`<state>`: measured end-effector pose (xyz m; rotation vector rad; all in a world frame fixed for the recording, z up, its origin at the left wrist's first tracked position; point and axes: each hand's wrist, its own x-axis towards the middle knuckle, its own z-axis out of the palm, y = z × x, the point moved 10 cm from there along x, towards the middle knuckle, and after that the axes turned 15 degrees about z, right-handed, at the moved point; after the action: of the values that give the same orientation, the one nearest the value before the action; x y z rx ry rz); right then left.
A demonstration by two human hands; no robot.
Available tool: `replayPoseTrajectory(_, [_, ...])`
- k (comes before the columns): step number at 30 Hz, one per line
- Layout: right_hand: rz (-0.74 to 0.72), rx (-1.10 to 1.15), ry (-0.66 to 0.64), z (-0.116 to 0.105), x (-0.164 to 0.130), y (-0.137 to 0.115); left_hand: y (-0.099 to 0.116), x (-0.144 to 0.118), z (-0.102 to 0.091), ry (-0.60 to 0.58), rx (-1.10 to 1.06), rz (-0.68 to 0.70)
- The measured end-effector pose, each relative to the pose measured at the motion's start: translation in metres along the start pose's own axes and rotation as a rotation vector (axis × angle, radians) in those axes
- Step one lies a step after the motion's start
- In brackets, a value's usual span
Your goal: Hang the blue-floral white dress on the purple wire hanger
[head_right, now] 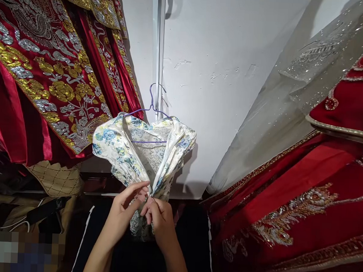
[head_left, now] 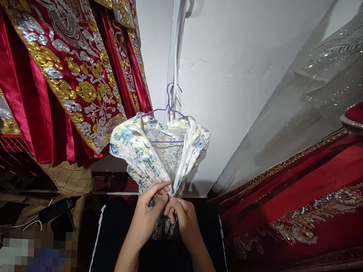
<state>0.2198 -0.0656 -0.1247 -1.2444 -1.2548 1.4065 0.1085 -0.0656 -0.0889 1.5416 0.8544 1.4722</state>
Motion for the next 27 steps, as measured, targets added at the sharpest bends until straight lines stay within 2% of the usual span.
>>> replayPoseTrajectory(6, [0.067,-0.006,0.006,-0.003,0.002,0.005,-0.009,0.001,0.009,-0.038,-0.004,-0.009])
replayPoseTrajectory(12, [0.1,0.086,-0.094,0.009,0.009,0.012,-0.024,-0.007,0.005,-0.086,0.023,-0.062])
replayPoseTrajectory(16, [0.116,0.145,-0.148,0.019,0.009,0.014,-0.016,-0.002,0.005,-0.151,0.07,0.01])
replayPoseTrajectory(19, [0.147,0.227,-0.158,0.018,0.006,0.017,-0.007,0.0,0.014,-0.241,0.083,0.057])
replayPoseTrajectory(24, [0.148,0.479,-0.29,0.018,-0.004,0.017,-0.011,-0.006,0.026,-0.266,-0.047,-0.018])
replayPoseTrajectory(27, [0.151,0.506,-0.296,0.016,-0.009,0.016,-0.011,-0.007,0.034,-0.286,-0.086,-0.047])
